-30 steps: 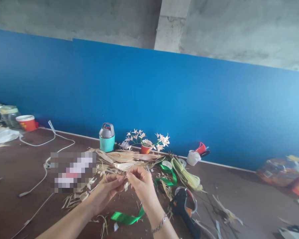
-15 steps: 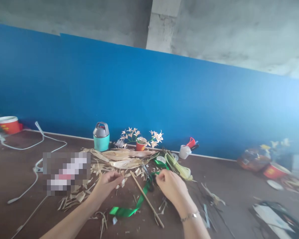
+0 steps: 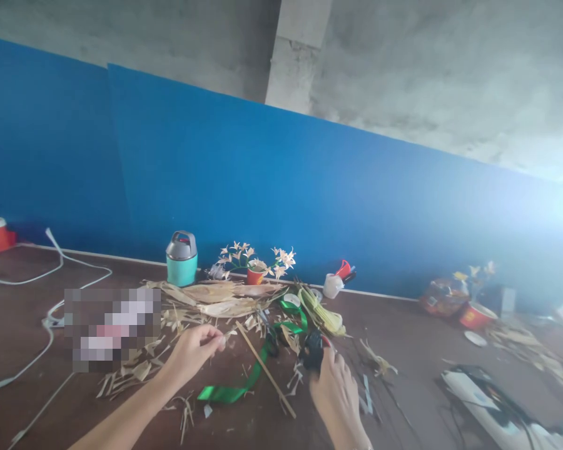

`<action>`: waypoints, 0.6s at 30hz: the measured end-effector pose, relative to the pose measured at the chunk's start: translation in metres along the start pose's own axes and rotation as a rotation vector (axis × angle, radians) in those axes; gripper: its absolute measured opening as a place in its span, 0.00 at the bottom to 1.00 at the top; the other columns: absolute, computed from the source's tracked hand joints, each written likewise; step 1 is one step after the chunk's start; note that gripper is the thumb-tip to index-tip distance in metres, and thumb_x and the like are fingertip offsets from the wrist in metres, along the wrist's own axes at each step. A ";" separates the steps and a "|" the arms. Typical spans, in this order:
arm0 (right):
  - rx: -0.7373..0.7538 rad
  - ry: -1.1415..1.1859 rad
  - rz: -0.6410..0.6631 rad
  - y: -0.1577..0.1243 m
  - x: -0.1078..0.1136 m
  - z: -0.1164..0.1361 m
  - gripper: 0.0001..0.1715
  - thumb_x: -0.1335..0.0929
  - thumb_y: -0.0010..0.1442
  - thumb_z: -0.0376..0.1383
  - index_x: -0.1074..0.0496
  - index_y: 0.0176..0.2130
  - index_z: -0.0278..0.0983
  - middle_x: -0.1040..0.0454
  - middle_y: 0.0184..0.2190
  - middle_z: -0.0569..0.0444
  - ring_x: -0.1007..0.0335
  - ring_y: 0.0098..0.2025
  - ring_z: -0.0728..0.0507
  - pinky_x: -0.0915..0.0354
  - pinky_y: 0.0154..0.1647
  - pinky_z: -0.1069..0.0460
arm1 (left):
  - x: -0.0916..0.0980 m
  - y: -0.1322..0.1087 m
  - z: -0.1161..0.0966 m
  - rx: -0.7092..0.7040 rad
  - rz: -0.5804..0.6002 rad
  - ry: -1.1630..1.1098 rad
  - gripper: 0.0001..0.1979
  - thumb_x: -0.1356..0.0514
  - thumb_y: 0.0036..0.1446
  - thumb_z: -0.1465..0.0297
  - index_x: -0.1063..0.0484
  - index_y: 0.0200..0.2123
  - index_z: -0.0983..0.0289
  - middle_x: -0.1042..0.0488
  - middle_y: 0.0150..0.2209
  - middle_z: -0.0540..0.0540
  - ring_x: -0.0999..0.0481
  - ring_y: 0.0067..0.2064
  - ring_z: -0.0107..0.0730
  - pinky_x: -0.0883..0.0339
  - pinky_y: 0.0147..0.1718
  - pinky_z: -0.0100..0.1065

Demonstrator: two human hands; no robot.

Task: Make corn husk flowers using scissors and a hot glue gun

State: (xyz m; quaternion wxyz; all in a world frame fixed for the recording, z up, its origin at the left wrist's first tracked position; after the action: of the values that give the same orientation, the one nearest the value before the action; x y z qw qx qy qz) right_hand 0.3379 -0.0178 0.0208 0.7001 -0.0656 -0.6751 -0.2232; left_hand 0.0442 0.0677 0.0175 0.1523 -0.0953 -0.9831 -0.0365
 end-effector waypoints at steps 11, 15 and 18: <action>0.250 1.221 0.211 -0.004 0.009 0.130 0.15 0.31 0.49 0.45 0.30 0.27 0.35 0.33 0.18 0.57 0.41 0.20 0.49 0.44 0.20 0.55 | 0.005 0.009 0.010 -0.005 -0.083 -0.147 0.11 0.40 0.44 0.63 0.28 0.22 0.66 0.29 0.17 0.50 0.31 0.22 0.32 0.42 0.23 0.29; 0.247 1.272 0.345 -0.014 -0.018 0.146 0.14 0.32 0.50 0.42 0.31 0.25 0.33 0.39 0.15 0.61 0.49 0.17 0.53 0.48 0.16 0.57 | 0.009 0.007 0.005 -0.072 -0.136 0.056 0.09 0.44 0.48 0.67 0.27 0.24 0.64 0.26 0.22 0.51 0.28 0.26 0.33 0.40 0.26 0.29; 0.248 1.257 0.321 -0.017 -0.027 0.140 0.10 0.32 0.51 0.39 0.29 0.28 0.32 0.35 0.18 0.58 0.46 0.20 0.52 0.45 0.19 0.57 | 0.011 0.001 -0.002 -0.123 -0.159 0.148 0.09 0.46 0.49 0.68 0.26 0.26 0.62 0.24 0.26 0.52 0.27 0.30 0.35 0.38 0.30 0.30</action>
State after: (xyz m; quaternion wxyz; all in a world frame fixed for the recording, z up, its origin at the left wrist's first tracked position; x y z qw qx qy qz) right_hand 0.2033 0.0279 0.0024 0.9878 0.0585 -0.1403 -0.0326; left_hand 0.0354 0.0707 0.0231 0.2148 -0.0231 -0.9695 -0.1155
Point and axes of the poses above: each hand's wrist, its own y-axis towards the middle knuckle, its own x-axis out of the back of the hand, z = x × y, the point moved 8 cm from there along y, towards the middle knuckle
